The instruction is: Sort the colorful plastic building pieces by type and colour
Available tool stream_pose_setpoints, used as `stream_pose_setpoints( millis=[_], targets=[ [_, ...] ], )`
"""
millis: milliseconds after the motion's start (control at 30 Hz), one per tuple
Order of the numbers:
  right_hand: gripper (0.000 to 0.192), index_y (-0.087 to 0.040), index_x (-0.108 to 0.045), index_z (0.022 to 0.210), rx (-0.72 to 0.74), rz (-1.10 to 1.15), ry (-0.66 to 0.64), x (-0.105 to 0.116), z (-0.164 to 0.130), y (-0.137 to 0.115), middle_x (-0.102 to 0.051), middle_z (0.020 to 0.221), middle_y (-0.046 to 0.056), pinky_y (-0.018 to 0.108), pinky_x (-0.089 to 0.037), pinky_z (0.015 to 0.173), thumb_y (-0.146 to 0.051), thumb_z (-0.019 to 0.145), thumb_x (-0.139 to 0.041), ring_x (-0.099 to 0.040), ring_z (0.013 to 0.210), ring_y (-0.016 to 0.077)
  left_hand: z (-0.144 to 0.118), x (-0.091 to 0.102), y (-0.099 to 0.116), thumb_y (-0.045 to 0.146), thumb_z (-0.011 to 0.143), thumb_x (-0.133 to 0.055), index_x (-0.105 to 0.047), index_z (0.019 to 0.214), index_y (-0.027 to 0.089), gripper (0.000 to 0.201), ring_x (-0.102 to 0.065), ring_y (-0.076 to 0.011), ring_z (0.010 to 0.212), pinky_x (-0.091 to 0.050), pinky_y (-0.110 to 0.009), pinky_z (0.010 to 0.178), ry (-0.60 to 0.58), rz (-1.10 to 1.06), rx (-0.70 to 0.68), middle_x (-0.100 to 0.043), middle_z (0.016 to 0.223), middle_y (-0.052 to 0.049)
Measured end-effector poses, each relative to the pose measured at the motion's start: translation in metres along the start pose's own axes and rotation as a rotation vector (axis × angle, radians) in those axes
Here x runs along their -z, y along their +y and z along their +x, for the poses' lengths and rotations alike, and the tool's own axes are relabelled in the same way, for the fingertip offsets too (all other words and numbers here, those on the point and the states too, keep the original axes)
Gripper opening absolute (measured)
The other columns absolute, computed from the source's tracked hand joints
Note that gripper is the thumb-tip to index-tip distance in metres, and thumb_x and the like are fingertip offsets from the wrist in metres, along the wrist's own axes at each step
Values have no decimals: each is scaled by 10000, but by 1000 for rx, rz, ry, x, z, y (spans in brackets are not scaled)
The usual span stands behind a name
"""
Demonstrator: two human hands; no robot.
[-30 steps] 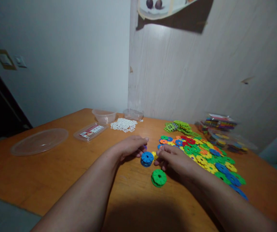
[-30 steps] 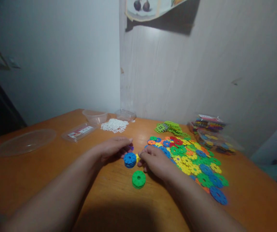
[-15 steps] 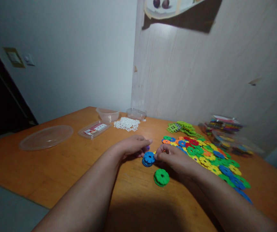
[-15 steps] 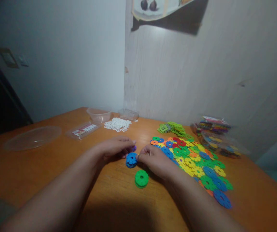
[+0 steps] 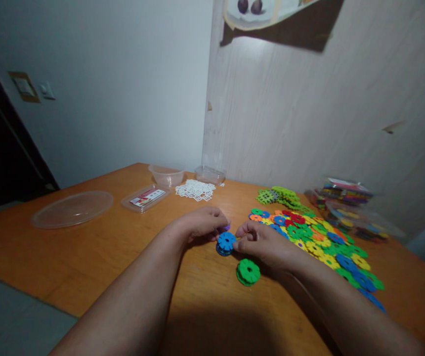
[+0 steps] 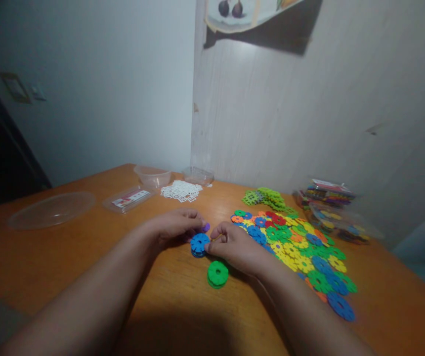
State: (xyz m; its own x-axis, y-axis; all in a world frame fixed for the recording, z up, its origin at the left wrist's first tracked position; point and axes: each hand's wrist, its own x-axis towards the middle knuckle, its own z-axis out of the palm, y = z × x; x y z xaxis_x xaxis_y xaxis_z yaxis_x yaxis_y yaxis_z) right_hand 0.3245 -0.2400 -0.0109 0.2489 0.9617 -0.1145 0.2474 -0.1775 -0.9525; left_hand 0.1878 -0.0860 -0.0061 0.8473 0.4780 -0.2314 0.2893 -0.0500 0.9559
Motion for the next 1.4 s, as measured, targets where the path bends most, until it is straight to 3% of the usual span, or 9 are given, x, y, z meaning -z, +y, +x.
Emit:
stream_pose_setpoints(
  millis=[100, 200, 300, 367, 467, 600, 733, 833, 1400],
  targets=[
    [216, -206, -564, 824, 41, -63, 67, 13, -1, -5, -576, 662, -29, 235, -355, 529, -321, 716, -712, -518, 601, 128, -1, -1, 0, 361, 769, -699, -566, 727, 169, 237, -467, -75, 517, -344, -191, 479, 7, 1, -4, -532, 591, 33],
    [188, -200, -584, 816, 49, -184, 223, 41, -2, -6, -617, 717, 8, 253, -378, 551, -359, 739, -648, -521, 619, 141, 0, -1, 1, 354, 759, -708, -574, 716, 162, 237, -473, -72, 524, -344, -184, 478, 22, 7, -1, -535, 592, 29],
    [198, -203, -585, 786, 73, -407, 426, 74, -4, 4, -579, 688, 1, 267, -365, 559, -396, 739, -589, -486, 616, 150, 2, 0, 0, 323, 769, -684, -572, 687, 156, 217, -469, -70, 505, -337, -184, 463, 54, 20, -2, -540, 584, 22],
    [194, -209, -573, 730, 81, -484, 456, 88, -4, 13, -539, 648, -6, 273, -347, 558, -403, 724, -583, -470, 617, 158, 4, 0, 0, 308, 784, -657, -568, 672, 156, 209, -474, -74, 490, -338, -191, 455, 77, 36, -6, -548, 579, 15],
    [177, -212, -581, 702, 86, -533, 388, 93, -3, 23, -547, 641, -8, 274, -343, 558, -388, 721, -580, -484, 615, 160, 5, -1, -1, 316, 788, -654, -550, 654, 162, 229, -453, -75, 459, -312, -199, 433, 88, 49, -11, -531, 553, 20],
    [147, -217, -648, 811, 84, -654, 273, 87, -4, 25, -599, 678, -15, 272, -350, 569, -333, 726, -618, -528, 636, 163, 1, -5, 0, 296, 785, -658, -527, 649, 169, 227, -406, -62, 431, -262, -197, 419, 101, 22, -12, -499, 532, 38],
    [305, -218, -643, 1015, -11, -863, 156, 87, -10, 22, -637, 746, -8, 274, -360, 557, -344, 738, -669, -564, 662, 173, -2, -7, 1, 272, 791, -645, -516, 654, 174, 212, -354, -53, 408, -241, -199, 420, 96, 9, -8, -455, 503, 54],
    [347, -207, -626, 1061, -56, -888, 110, 90, -13, 21, -644, 771, 0, 272, -366, 549, -343, 746, -676, -567, 676, 175, 0, -7, -1, 286, 785, -659, -521, 663, 171, 218, -359, -53, 420, -239, -199, 424, 97, 1, -22, -461, 516, 51],
    [228, -205, -567, 814, -22, -738, 191, 88, -3, 26, -527, 654, -44, 255, -302, 516, -318, 690, -722, -471, 605, 137, 1, -6, 0, 329, 764, -678, -538, 681, 177, 223, -361, -68, 436, -261, -209, 439, 88, 53, -18, -459, 525, 44]
  ],
)
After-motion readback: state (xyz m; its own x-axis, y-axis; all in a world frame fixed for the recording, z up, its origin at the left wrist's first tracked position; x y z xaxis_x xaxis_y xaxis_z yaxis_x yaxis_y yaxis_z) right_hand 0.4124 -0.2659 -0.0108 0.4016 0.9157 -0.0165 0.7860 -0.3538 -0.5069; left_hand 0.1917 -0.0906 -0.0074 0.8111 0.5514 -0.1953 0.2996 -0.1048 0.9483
